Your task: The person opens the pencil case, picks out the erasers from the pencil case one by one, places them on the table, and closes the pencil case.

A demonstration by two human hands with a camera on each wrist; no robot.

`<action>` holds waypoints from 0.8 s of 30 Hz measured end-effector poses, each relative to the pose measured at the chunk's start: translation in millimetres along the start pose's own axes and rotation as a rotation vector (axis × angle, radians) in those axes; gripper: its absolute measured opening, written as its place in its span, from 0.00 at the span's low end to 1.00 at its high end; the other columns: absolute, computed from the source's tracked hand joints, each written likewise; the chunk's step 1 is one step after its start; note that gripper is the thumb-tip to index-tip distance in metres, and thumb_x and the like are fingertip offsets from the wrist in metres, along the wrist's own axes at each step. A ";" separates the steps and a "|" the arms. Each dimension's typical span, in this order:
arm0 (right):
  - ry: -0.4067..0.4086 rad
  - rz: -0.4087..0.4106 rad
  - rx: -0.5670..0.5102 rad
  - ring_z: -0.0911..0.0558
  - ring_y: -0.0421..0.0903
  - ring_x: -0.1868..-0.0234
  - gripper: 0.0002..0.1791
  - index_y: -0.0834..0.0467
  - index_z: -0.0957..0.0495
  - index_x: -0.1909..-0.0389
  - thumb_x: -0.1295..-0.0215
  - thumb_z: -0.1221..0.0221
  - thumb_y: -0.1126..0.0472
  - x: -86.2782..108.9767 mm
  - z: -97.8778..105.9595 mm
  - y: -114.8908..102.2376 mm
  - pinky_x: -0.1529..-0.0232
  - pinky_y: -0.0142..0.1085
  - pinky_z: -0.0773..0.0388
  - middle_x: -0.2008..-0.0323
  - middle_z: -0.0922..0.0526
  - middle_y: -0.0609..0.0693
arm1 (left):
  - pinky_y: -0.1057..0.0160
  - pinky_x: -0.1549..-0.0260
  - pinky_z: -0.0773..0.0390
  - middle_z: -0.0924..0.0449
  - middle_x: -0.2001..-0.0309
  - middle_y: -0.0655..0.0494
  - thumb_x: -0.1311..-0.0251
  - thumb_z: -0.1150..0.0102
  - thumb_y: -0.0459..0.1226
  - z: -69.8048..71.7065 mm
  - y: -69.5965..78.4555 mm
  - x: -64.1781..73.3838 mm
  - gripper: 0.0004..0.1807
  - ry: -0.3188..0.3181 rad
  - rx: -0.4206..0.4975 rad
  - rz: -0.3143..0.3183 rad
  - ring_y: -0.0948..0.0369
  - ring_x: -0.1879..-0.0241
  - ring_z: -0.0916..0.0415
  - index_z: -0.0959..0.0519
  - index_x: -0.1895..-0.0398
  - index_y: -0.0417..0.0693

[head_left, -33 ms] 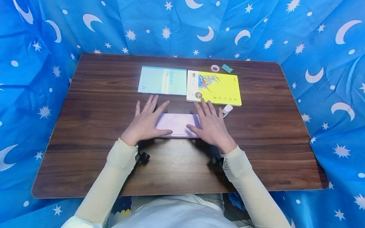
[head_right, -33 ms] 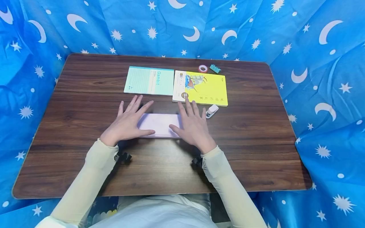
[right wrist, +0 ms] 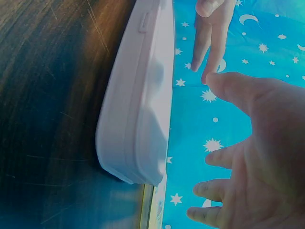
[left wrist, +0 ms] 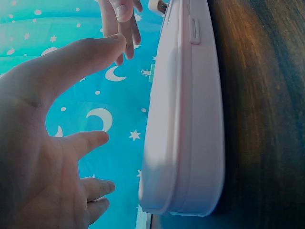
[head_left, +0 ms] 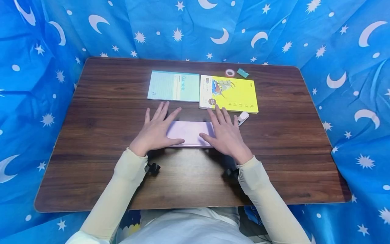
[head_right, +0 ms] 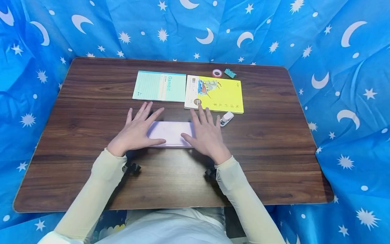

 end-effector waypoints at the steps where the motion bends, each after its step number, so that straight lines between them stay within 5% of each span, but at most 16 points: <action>1: 0.003 0.000 0.002 0.59 0.58 0.19 0.55 0.46 0.60 0.18 0.37 0.48 0.26 0.1 0.1 -0.2 0.30 0.70 0.60 0.18 0.60 0.54 | 0.29 0.32 0.71 0.67 0.18 0.44 0.49 0.41 0.73 -0.5 -0.3 0.0 0.60 0.000 0.001 -0.002 0.48 0.20 0.74 0.56 0.18 0.66; 14: 0.021 0.120 -0.057 0.55 0.57 0.19 0.56 0.48 0.59 0.18 0.37 0.43 0.29 6.8 -8.8 -5.9 0.31 0.71 0.55 0.19 0.58 0.55 | 0.27 0.32 0.69 0.64 0.18 0.43 0.55 0.33 0.71 -9.0 -7.9 4.0 0.64 -0.025 0.047 -0.022 0.46 0.20 0.69 0.56 0.18 0.68; 19: -0.013 0.204 -0.157 0.52 0.56 0.20 0.57 0.51 0.54 0.18 0.41 0.35 0.35 9.9 -18.0 -7.3 0.30 0.68 0.52 0.19 0.55 0.55 | 0.29 0.31 0.62 0.59 0.19 0.43 0.56 0.23 0.56 -15.6 -12.4 7.8 0.63 -0.073 0.176 -0.053 0.45 0.20 0.63 0.53 0.18 0.69; 24: -0.010 0.250 -0.173 0.50 0.57 0.20 0.52 0.51 0.41 0.22 0.45 0.27 0.45 11.5 -22.9 -7.1 0.28 0.63 0.49 0.21 0.47 0.56 | 0.36 0.30 0.50 0.44 0.24 0.48 0.56 0.23 0.43 -20.3 -17.7 12.6 0.56 -0.059 0.227 -0.071 0.48 0.26 0.48 0.42 0.21 0.65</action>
Point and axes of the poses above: each hand's wrist, its own x-axis away from the middle knuckle, its own z-axis out of the back of the hand, y = z × x, the point moved 5 cm from there along -x, towards the middle knuckle
